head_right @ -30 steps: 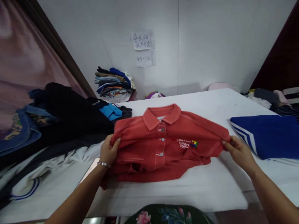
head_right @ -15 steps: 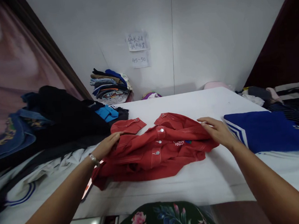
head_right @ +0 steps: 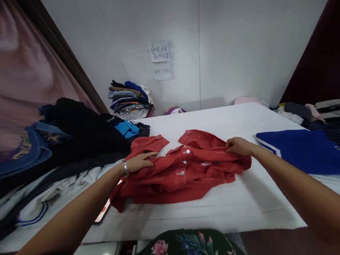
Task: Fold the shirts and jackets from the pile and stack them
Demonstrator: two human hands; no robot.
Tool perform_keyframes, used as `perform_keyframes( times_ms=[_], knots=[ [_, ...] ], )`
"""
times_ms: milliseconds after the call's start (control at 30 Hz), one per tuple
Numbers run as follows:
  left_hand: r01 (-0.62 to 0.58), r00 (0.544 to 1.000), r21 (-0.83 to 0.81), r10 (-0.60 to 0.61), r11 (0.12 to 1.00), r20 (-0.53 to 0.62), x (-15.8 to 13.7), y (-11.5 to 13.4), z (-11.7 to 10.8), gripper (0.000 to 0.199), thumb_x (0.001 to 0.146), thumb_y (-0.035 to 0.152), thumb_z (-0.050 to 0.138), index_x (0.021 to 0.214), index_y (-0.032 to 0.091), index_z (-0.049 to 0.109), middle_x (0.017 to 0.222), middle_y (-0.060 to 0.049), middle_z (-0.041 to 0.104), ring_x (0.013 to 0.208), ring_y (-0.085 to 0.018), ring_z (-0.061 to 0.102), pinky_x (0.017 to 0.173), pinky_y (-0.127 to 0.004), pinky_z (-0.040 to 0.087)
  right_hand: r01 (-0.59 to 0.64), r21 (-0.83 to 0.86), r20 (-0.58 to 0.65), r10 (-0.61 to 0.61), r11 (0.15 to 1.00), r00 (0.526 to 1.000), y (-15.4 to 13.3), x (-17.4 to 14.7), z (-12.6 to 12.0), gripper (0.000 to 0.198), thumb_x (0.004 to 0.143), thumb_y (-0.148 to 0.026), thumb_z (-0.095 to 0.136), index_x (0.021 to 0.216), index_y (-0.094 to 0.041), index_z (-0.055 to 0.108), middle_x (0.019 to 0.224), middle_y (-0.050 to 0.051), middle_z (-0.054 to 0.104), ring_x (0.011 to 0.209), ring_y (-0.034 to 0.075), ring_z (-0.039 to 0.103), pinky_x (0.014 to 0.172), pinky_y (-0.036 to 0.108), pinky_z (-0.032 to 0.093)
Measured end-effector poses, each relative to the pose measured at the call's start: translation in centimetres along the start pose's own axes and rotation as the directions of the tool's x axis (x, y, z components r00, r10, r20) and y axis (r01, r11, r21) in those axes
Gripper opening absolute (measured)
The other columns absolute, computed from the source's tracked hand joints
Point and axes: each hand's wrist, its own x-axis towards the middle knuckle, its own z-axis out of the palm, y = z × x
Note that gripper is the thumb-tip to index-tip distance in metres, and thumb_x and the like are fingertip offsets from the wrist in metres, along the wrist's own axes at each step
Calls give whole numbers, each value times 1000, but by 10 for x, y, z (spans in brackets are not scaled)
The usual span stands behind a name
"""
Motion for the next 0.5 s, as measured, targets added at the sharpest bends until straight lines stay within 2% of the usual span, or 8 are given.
perform_keyframes(
  times_ms=[100,133,200,233,267,300,433,500],
  knots=[
    [18,999,32,-19,999,31,0,2,-1,69,58,31,57,126,18,59,127,-8,61,114,-29,58,95,-31,43,50,163,-246,-8,985,969,-10,-23,-18,25,70,-46,61,67,-21,61,55,-3,55,53,12,45,52,25,36],
    [23,999,24,-24,999,36,-1,4,-1,71,57,29,57,127,17,59,125,-8,62,112,-29,59,92,-30,45,87,224,-356,-2,971,935,-13,-32,-23,27,72,-48,62,70,-21,61,58,-2,55,55,12,45,52,25,36],
    [25,999,-30,-24,999,41,-6,6,0,75,57,27,57,132,18,54,121,-6,65,103,-26,63,84,-28,48,183,313,-561,26,932,827,-13,-52,-28,31,71,-50,66,74,-20,60,64,0,56,60,13,46,55,26,37],
    [20,999,-66,-18,998,35,-9,7,1,78,57,27,58,134,19,52,120,-5,66,99,-25,65,81,-28,50,214,344,-622,51,914,782,-11,-62,-28,32,69,-51,68,75,-21,60,66,0,56,62,13,47,56,26,37],
    [11,1000,-97,-9,995,20,-14,8,2,79,57,26,60,135,20,51,118,-4,66,96,-24,66,80,-28,50,226,373,-642,74,900,763,-6,-71,-25,33,68,-52,70,76,-21,60,68,0,57,64,14,48,56,26,38],
    [0,1000,-114,1,993,5,-19,8,4,80,56,26,63,134,21,51,117,-4,67,96,-24,66,80,-28,50,216,397,-627,92,892,774,-1,-79,-20,35,67,-53,71,76,-21,60,69,1,58,64,15,49,57,26,39],
    [-53,999,-51,52,997,-14,-40,8,17,73,57,28,68,129,24,56,120,-4,65,106,-25,61,91,-30,46,63,336,-391,78,940,917,26,-102,11,38,67,-60,68,70,-22,63,70,3,63,67,19,55,62,31,44],
    [-84,996,-7,84,996,5,-47,8,22,67,59,30,68,126,25,59,122,-4,64,110,-26,59,94,-32,44,20,265,-312,66,964,948,35,-109,25,39,70,-62,63,71,-24,65,74,4,66,72,22,59,66,32,46]
  ],
)
